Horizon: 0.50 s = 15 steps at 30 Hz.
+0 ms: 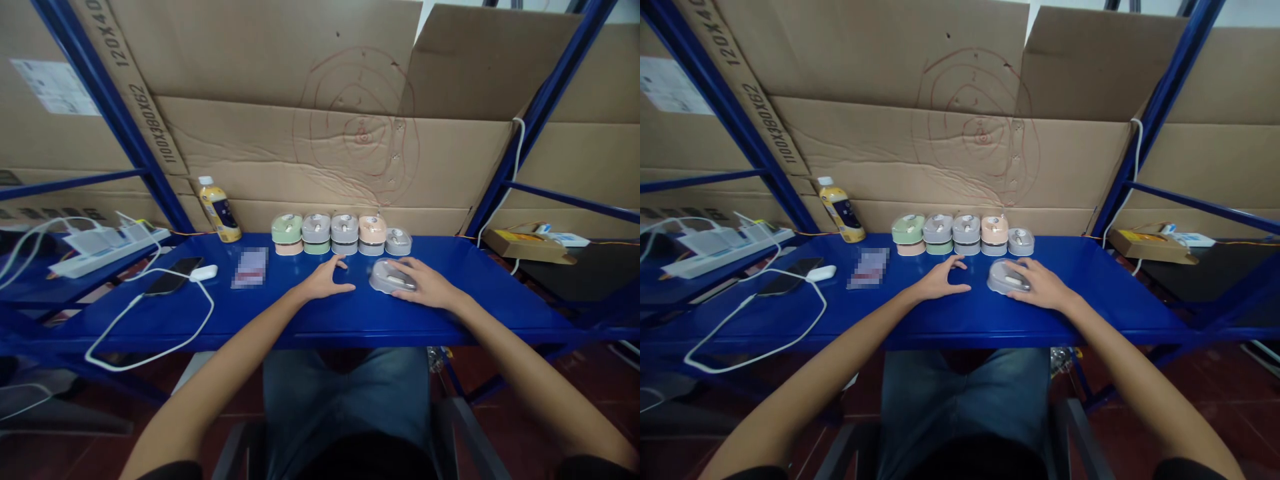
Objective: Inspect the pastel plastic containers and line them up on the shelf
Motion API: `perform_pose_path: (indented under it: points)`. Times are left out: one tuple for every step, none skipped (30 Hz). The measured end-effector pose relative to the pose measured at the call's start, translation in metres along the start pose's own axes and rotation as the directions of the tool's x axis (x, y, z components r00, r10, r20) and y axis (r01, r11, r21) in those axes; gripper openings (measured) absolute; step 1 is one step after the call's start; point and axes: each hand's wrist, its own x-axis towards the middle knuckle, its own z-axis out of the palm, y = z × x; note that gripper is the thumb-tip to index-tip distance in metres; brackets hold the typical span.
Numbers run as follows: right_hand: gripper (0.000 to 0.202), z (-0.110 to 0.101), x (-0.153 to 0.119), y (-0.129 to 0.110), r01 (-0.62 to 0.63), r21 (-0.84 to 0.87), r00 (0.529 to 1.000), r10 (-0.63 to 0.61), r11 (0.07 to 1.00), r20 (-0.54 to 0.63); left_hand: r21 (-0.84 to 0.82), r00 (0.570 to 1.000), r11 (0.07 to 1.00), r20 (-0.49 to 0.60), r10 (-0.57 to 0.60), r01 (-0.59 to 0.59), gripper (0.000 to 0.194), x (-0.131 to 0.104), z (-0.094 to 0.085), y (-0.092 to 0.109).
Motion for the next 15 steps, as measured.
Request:
perform_pose_path:
  points:
    - [0.082, -0.006, -0.014, 0.013, -0.054, -0.028, 0.998, 0.054, 0.998, -0.011, -0.001, 1.0, 1.0, -0.004, 0.001, -0.001, 0.09, 0.0, 0.001, 0.0]
    - [0.082, -0.011, -0.027, 0.027, -0.119, -0.062, 0.993, 0.117, 0.991, -0.023, -0.002, 1.0, 1.0, -0.007, 0.002, -0.002, 0.087, 0.001, 0.001, -0.001]
    - [0.083, -0.016, -0.037, 0.043, -0.191, -0.104, 0.981, 0.187, 0.976, -0.043, -0.002, 1.0, 1.0, -0.008, 0.004, -0.004, 0.085, 0.001, 0.002, -0.001]
    - [0.083, -0.02, -0.045, 0.059, -0.278, -0.142, 0.96, 0.27, 0.95, -0.072, 0.0, 1.0, 1.0, -0.011, 0.004, -0.004, 0.083, 0.002, 0.002, -0.001]
    - [0.083, -0.023, -0.048, 0.076, -0.373, -0.179, 0.927, 0.362, 0.91, -0.095, 0.006, 1.0, 1.0, -0.011, 0.005, -0.005, 0.081, 0.002, 0.003, -0.001]
    - [0.084, -0.025, -0.048, 0.092, -0.47, -0.198, 0.882, 0.454, 0.86, -0.123, 0.013, 1.0, 1.0, -0.012, 0.006, -0.005, 0.08, 0.003, 0.003, -0.001]
    - [0.084, -0.027, -0.045, 0.108, -0.568, -0.195, 0.823, 0.545, 0.8, -0.161, 0.019, 1.0, 1.0, -0.012, 0.007, -0.006, 0.08, 0.003, 0.003, -0.001]
    - [0.082, -0.027, -0.038, 0.122, -0.662, -0.164, 0.748, 0.632, 0.731, -0.204, 0.025, 1.0, 1.0, -0.012, 0.008, -0.007, 0.079, 0.004, 0.003, -0.001]
    - [0.078, -0.026, -0.029, 0.134, -0.739, -0.115, 0.669, 0.704, 0.663, -0.24, 0.028, 1.0, 1.0, -0.011, 0.008, -0.008, 0.078, 0.004, 0.003, -0.001]
    - [0.074, -0.025, -0.018, 0.144, -0.777, -0.087, 0.621, 0.739, 0.623, -0.262, 0.029, 1.0, 1.0, -0.01, 0.009, -0.009, 0.077, 0.004, 0.003, -0.001]
    - [0.07, -0.022, -0.006, 0.151, -0.804, -0.048, 0.58, 0.764, 0.592, -0.283, 0.029, 1.0, 1.0, -0.008, 0.01, -0.01, 0.076, 0.004, 0.002, -0.001]
    - [0.068, -0.019, 0.006, 0.157, -0.823, 0.023, 0.535, 0.788, 0.567, -0.304, 0.028, 1.0, 1.0, -0.008, 0.009, -0.009, 0.075, 0.004, 0.002, -0.001]
    - [0.067, -0.015, 0.017, 0.16, -0.827, 0.084, 0.506, 0.802, 0.555, -0.316, 0.029, 1.0, 1.0, -0.009, 0.008, -0.008, 0.074, 0.003, 0.002, -0.001]
    - [0.067, -0.009, 0.028, 0.161, -0.825, 0.128, 0.49, 0.81, 0.55, -0.321, 0.03, 1.0, 1.0, -0.01, 0.006, -0.006, 0.074, 0.003, 0.002, -0.002]
    - [0.069, -0.003, 0.038, 0.161, -0.819, 0.162, 0.483, 0.814, 0.551, -0.324, 0.031, 1.0, 1.0, -0.009, 0.005, -0.004, 0.073, 0.003, 0.002, -0.002]
